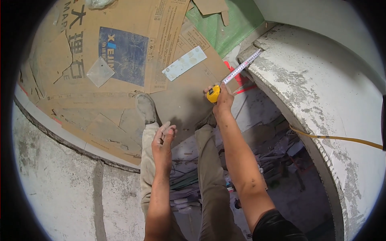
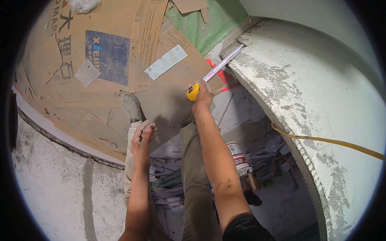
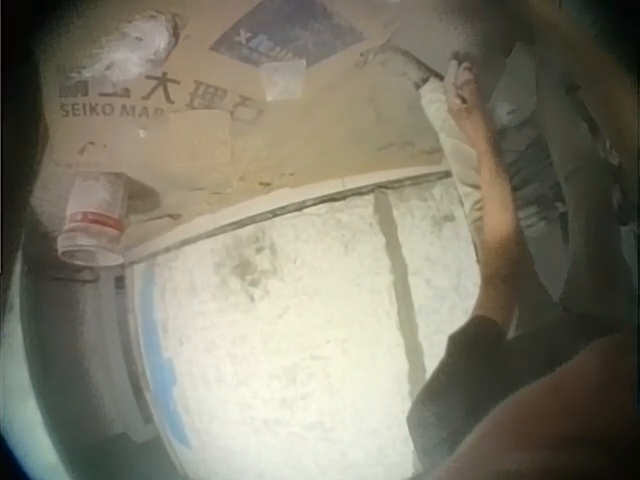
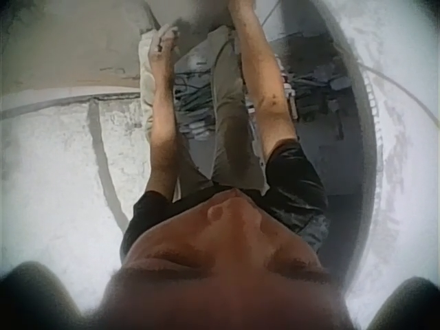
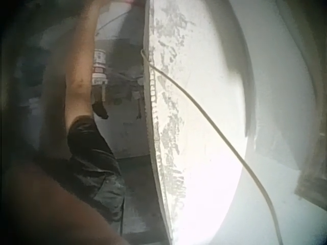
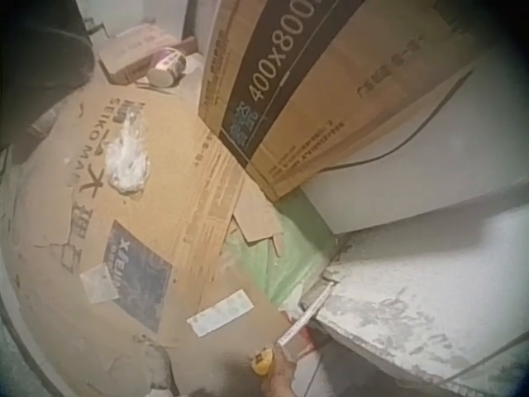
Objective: Applying mortar to a wall base and measuring then cutting tiles for installation.
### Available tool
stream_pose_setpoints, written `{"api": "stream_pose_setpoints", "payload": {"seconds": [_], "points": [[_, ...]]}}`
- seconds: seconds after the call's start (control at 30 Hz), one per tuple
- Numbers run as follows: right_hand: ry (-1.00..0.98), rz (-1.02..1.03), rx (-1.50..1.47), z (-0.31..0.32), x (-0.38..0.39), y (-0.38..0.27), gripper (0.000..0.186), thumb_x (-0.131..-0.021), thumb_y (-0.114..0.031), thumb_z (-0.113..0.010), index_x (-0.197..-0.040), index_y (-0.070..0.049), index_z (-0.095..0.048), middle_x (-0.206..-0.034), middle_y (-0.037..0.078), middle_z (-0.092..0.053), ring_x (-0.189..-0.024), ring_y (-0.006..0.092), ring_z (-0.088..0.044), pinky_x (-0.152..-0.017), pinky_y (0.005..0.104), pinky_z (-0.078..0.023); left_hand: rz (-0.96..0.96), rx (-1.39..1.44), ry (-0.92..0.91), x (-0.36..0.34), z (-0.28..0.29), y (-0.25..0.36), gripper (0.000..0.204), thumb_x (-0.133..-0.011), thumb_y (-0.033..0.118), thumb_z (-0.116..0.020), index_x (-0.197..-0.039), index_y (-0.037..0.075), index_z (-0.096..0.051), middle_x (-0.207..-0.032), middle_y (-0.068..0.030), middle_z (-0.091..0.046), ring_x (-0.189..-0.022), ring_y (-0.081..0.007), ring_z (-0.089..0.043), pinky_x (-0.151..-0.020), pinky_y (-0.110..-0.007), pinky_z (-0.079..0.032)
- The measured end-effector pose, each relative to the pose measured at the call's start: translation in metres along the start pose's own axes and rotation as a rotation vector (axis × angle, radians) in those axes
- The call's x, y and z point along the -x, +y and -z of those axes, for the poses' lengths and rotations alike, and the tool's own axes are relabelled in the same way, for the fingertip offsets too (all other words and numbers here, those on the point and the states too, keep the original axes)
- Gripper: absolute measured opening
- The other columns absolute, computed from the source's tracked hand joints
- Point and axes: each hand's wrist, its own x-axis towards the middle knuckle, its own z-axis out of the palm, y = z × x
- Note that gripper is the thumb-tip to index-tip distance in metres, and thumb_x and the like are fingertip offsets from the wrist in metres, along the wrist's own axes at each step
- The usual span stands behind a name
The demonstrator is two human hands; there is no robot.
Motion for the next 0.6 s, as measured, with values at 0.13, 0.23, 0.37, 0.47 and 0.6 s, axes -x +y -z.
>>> {"api": "stream_pose_setpoints", "payload": {"seconds": [0.13, 0.23, 0.37, 0.47, 0.6], "points": [[0.073, -0.029, 0.020, 0.0011, 0.0003, -0.0031, 0.027, -0.111, -0.027, -0.050, -0.107, -0.001, -0.056, -0.086, 0.018, -0.069, -0.072, 0.0347, -0.074, -0.063, 0.0454, -0.062, 0.019, 0.017, -0.003, -0.0011, -0.0018, 0.0013, 0.050, -0.107, 0.028, -0.067, -0.144, -0.004, -0.058, -0.125, -0.0122, -0.072, -0.112, -0.0175, -0.067, -0.101, -0.032, -0.052], [0.049, -0.020, 0.056, 0.0031, 0.0027, -0.0063, 0.027, -0.110, -0.027, -0.050, -0.107, -0.001, -0.056, -0.086, 0.019, -0.069, -0.072, 0.0352, -0.073, -0.063, 0.0454, -0.062, 0.013, 0.013, -0.001, -0.0008, -0.0033, 0.0028, 0.050, -0.107, 0.029, -0.067, -0.143, -0.004, -0.058, -0.125, -0.0123, -0.072, -0.113, -0.0178, -0.067, -0.100, -0.032, -0.052], [-0.006, -0.003, 0.027, 0.0070, 0.0036, -0.0088, 0.027, -0.110, -0.027, -0.050, -0.107, -0.001, -0.056, -0.086, 0.019, -0.069, -0.072, 0.0353, -0.073, -0.063, 0.0455, -0.062, 0.007, 0.004, -0.014, -0.0003, -0.0053, 0.0029, 0.050, -0.107, 0.029, -0.067, -0.143, -0.004, -0.058, -0.125, -0.0124, -0.072, -0.113, -0.0180, -0.068, -0.100, -0.031, -0.052], [-0.112, 0.035, 0.010, 0.0085, 0.0009, -0.0075, 0.026, -0.109, -0.027, -0.051, -0.107, -0.001, -0.056, -0.086, 0.019, -0.069, -0.073, 0.0350, -0.073, -0.063, 0.0451, -0.062, 0.018, 0.005, -0.004, -0.0004, -0.0066, 0.0022, 0.049, -0.107, 0.028, -0.066, -0.143, -0.004, -0.058, -0.125, -0.0124, -0.072, -0.112, -0.0183, -0.068, -0.099, -0.031, -0.052], [-0.056, 0.013, -0.021, 0.0069, -0.0004, -0.0060, 0.027, -0.108, -0.027, -0.051, -0.107, -0.001, -0.057, -0.086, 0.019, -0.069, -0.075, 0.0345, -0.073, -0.064, 0.0446, -0.062, 0.018, -0.003, -0.003, -0.0003, -0.0080, 0.0032, 0.048, -0.107, 0.027, -0.066, -0.142, -0.004, -0.059, -0.124, -0.0124, -0.072, -0.112, -0.0185, -0.068, -0.098, -0.031, -0.053]]}}
